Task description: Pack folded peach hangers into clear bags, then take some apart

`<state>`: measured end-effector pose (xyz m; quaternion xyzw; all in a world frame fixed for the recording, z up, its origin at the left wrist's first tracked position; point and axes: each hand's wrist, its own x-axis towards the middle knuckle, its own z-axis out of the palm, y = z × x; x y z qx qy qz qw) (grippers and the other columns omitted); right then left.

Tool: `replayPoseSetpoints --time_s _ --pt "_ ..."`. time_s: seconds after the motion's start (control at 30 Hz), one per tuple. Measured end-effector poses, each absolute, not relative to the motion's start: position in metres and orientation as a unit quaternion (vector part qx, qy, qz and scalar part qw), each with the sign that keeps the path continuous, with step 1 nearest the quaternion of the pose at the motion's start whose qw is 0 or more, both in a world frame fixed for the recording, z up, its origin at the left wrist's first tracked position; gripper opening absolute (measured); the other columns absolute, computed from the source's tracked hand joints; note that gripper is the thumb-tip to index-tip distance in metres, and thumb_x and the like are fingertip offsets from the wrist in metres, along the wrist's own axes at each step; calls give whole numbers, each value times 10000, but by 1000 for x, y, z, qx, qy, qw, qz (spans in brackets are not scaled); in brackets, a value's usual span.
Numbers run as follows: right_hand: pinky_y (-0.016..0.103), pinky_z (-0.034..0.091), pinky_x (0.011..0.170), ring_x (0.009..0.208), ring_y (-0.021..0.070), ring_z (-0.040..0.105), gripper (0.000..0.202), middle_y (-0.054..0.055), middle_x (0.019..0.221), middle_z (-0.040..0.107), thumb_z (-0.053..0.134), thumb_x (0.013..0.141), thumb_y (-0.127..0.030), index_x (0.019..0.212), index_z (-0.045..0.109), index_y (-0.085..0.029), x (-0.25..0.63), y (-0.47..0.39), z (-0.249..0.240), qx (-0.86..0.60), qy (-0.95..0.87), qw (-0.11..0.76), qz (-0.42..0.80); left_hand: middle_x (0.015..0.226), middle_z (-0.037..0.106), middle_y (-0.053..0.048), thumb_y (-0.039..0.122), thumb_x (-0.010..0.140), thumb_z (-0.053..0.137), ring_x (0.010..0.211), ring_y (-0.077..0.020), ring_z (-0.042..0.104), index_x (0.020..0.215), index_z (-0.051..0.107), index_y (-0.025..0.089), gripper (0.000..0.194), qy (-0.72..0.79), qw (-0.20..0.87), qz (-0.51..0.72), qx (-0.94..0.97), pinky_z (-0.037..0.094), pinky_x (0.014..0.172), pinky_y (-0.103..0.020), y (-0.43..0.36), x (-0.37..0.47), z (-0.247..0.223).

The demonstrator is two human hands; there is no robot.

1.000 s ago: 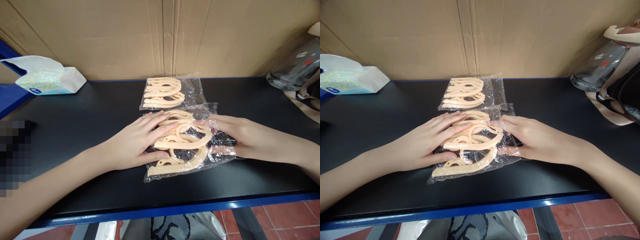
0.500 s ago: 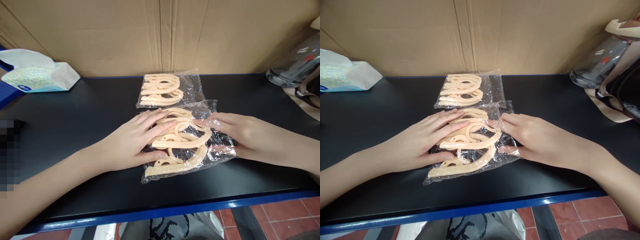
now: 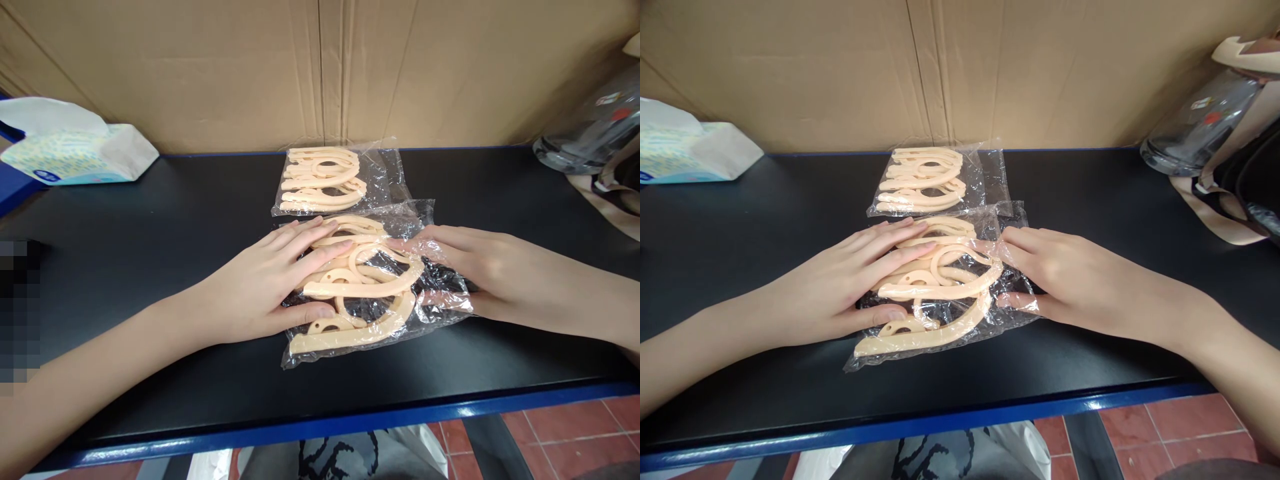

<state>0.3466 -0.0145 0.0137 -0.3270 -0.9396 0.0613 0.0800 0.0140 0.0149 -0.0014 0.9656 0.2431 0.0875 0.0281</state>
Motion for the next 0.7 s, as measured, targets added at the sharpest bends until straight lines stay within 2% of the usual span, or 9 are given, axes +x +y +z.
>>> replayPoseSetpoints --time_s 0.13,0.23,0.4,0.7 --pt "473 613 784 1067 322 695 284 116 1143 668 408 1030 -351 1219 599 -257 346 -14 13 -324 -941 85 54 1678 341 -154 644 1035 434 1550 -330 319 1618 332 191 745 248 36 75 965 328 1233 -518 14 16 3" --pt "469 613 761 1080 326 694 290 130 1208 663 394 1036 -361 1210 601 -257 345 -13 13 -321 -942 87 47 1675 348 -154 643 1032 441 1546 -337 326 1615 342 192 743 249 41 77 965 328 1236 -515 15 15 2" --pt "474 622 808 1098 313 692 317 117 1176 656 412 1045 -411 1278 556 -253 345 -12 14 -320 -943 75 55 1685 331 -144 648 1030 444 1558 -330 304 1623 324 205 750 247 45 88 964 304 1251 -506 14 14 0" --pt "476 599 896 1146 308 674 357 108 1200 656 438 1028 -361 1356 540 -265 348 -13 14 -328 -938 72 83 1682 338 -145 648 1028 449 1551 -342 314 1625 320 213 750 249 51 83 964 318 1240 -529 14 15 1"
